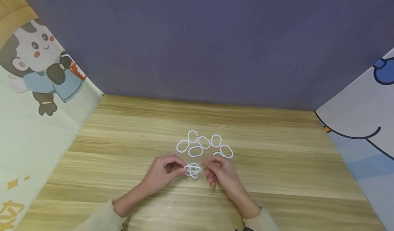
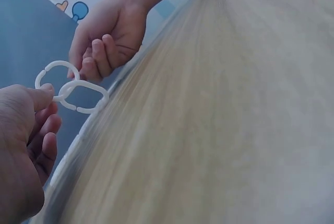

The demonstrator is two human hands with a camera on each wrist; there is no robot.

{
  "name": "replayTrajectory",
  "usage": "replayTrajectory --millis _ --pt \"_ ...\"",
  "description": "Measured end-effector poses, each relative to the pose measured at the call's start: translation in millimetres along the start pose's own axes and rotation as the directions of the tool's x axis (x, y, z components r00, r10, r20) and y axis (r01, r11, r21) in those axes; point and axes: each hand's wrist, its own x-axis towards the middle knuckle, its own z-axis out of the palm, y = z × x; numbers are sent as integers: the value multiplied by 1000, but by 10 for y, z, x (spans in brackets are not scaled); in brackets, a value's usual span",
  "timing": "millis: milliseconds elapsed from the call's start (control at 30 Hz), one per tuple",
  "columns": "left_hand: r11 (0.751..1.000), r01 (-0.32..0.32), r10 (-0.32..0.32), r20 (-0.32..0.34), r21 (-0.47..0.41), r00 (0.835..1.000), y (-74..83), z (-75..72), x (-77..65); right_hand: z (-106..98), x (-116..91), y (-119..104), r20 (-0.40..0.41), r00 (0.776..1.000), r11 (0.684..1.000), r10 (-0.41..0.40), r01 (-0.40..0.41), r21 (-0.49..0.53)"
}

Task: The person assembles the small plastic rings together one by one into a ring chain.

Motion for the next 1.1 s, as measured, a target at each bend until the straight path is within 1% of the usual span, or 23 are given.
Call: replayTrajectory --millis 133,233,300,400,500,633,733,900,933,1000,1100 --pt "999 38 -38 -12 -15 999 -31 -13 -24 -72 -5 -24 -132 991 999 -1 -4 -37" --pt "999 47 -48 -17 -20 999 -53 -22 -30 -126 -21 -43 -214 977 997 1 -16 -70" --pt "999 41 -41 -18 -25 999 -69 -25 -30 -154 -26 -41 -254 967 995 -9 -16 -95" --pt "999 27 -27 -22 -31 999 -98 -24 -31 -185 -23 -17 -296 954 991 -48 8 -136" --pt "999 15 -16 -25 -38 1000 -121 -23 -32 -214 -6 27 -313 944 979 -101 38 -203" --pt "999 13 -14 -29 -40 999 -137 -17 -31 -250 16 100 -318 931 946 -181 76 -315" --pt "999 21 -22 -31 -41 999 -141 -10 -30 -263 38 156 -321 912 908 -255 113 -403" --pt "999 26 -27 -29 -44 999 -137 -9 -27 -257 69 219 -308 873 820 -379 162 -549" --pt "999 26 -27 -28 -43 999 -135 -12 -27 -253 73 225 -299 867 798 -399 168 -578" --pt "999 28 -30 -25 -44 999 -132 -14 -27 -245 85 233 -265 851 729 -454 183 -660" --pt "999 33 -34 -18 -43 999 -128 -17 -29 -234 94 237 -211 830 641 -517 212 -737"
